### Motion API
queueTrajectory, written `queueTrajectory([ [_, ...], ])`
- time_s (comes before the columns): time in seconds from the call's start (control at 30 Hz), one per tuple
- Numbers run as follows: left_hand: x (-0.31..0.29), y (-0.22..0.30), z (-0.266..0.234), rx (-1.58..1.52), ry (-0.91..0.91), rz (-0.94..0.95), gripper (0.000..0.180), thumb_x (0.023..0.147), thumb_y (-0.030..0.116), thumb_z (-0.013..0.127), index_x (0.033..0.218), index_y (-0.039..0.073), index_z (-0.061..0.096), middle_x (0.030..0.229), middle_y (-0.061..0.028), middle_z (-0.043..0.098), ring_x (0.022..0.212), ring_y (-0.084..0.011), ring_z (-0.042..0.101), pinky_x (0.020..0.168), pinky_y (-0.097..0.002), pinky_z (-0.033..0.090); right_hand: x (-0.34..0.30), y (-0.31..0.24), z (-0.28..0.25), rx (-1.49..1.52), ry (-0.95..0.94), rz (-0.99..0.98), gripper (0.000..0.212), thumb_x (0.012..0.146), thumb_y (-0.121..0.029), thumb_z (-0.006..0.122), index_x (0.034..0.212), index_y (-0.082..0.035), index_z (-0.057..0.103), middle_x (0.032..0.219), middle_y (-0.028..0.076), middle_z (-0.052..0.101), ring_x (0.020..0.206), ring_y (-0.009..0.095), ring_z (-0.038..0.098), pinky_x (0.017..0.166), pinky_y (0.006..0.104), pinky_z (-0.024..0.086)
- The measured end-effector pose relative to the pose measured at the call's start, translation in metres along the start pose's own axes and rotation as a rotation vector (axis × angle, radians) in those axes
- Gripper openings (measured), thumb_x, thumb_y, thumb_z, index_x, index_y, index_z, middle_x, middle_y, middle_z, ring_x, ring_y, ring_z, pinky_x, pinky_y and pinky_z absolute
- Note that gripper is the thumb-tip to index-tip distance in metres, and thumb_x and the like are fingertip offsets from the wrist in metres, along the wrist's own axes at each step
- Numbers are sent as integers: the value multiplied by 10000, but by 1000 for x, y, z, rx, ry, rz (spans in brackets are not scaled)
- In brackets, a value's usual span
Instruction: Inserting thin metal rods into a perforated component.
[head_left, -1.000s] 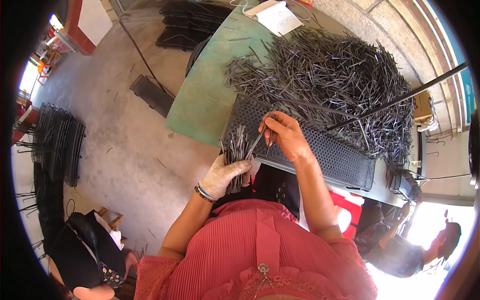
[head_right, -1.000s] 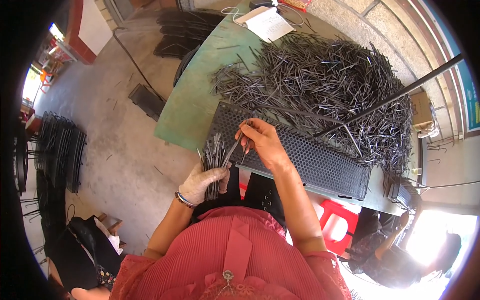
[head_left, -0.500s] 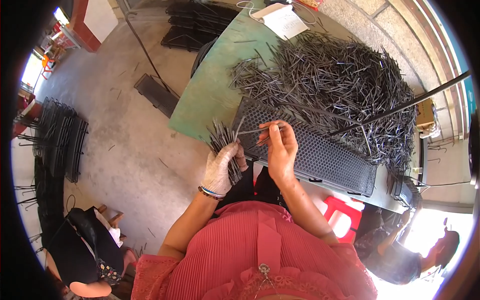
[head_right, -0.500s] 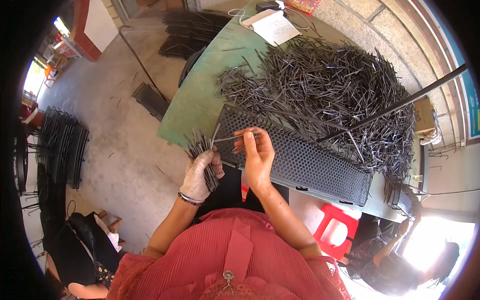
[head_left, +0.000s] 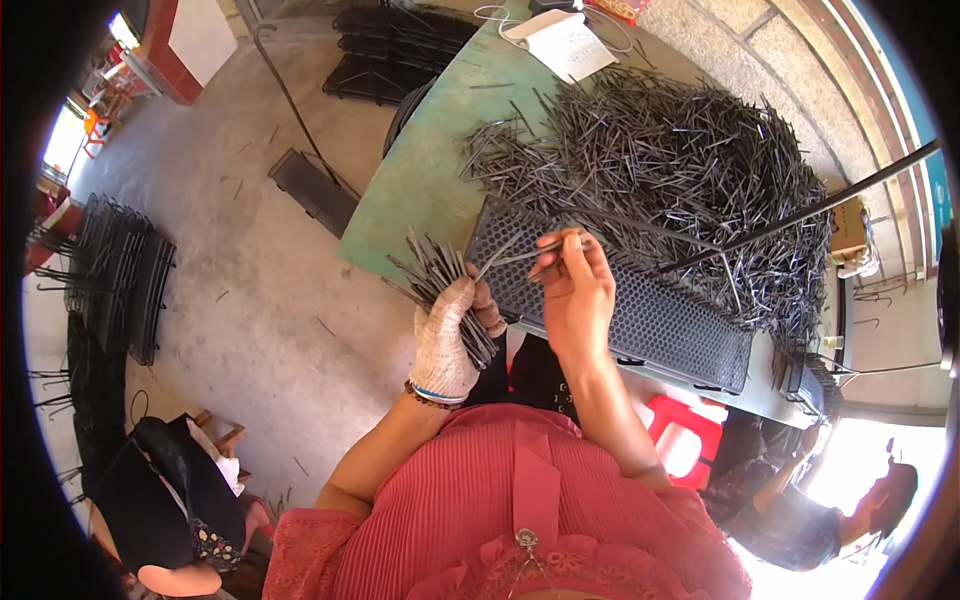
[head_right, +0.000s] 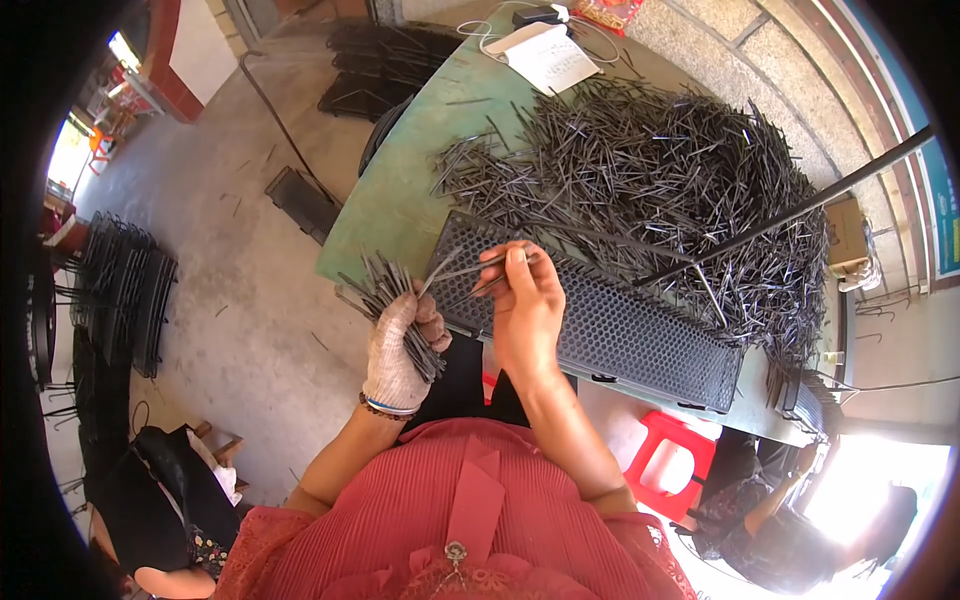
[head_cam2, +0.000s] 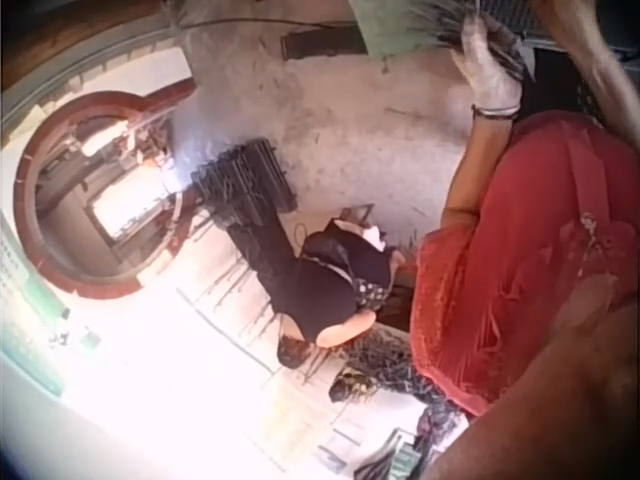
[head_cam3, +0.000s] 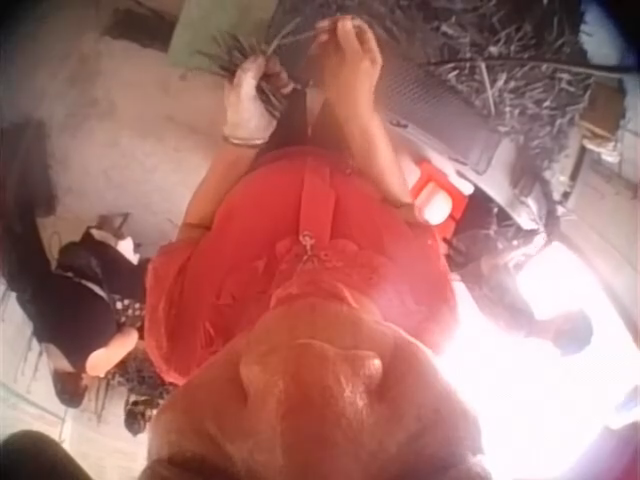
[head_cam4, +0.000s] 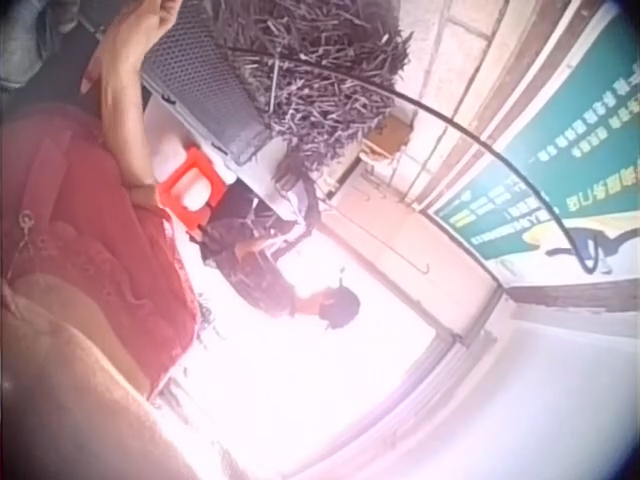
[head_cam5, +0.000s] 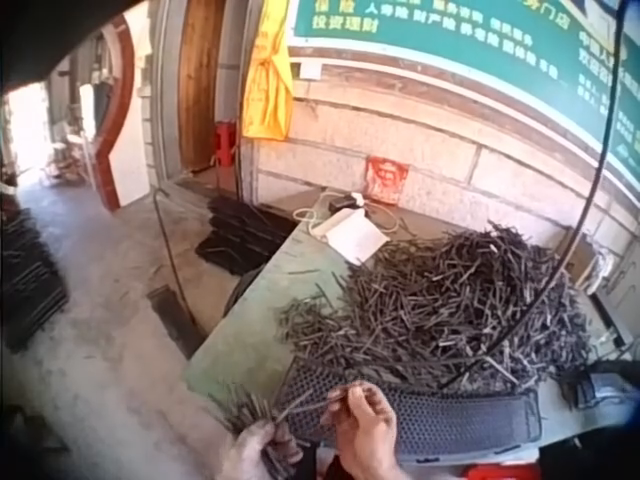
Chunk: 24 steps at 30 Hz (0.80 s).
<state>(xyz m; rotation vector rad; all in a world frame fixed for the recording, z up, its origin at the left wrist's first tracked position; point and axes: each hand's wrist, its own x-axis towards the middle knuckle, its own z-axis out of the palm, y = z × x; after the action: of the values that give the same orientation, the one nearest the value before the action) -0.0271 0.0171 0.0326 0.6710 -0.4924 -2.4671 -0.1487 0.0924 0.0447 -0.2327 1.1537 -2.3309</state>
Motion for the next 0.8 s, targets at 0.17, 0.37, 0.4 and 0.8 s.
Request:
queueTrajectory([
  [0.17,16,28,-28,-350,-107,46,262,908,281,657,1053,75,584,762,41,513,637,-80,415,529,-228,346,40,-31,-33,-48,31,-158,138,997,-163,526,1015,-48,600,863,37,607,688,80,524,628,241,477],
  [0.37,42,49,-44,332,60,258,298,851,163,728,1063,26,571,911,-90,652,748,-174,638,666,-298,545,53,-20,-9,-523,-188,-138,164,991,-149,547,1049,-2,591,924,85,681,785,113,615,658,247,511],
  [0.4,57,50,-56,438,25,328,290,840,138,739,1050,25,575,907,-81,654,748,-162,635,669,-284,541,61,-14,-7,-590,-255,-171,164,987,-143,554,1058,0,589,921,83,685,797,109,614,667,242,508],
  [0.8,142,30,-118,856,-33,532,370,840,18,715,1166,-27,547,1060,-32,636,936,-130,601,860,-263,507,92,20,-3,-1058,-333,-333,170,963,-136,591,1057,4,608,901,66,706,782,111,632,729,273,521],
])
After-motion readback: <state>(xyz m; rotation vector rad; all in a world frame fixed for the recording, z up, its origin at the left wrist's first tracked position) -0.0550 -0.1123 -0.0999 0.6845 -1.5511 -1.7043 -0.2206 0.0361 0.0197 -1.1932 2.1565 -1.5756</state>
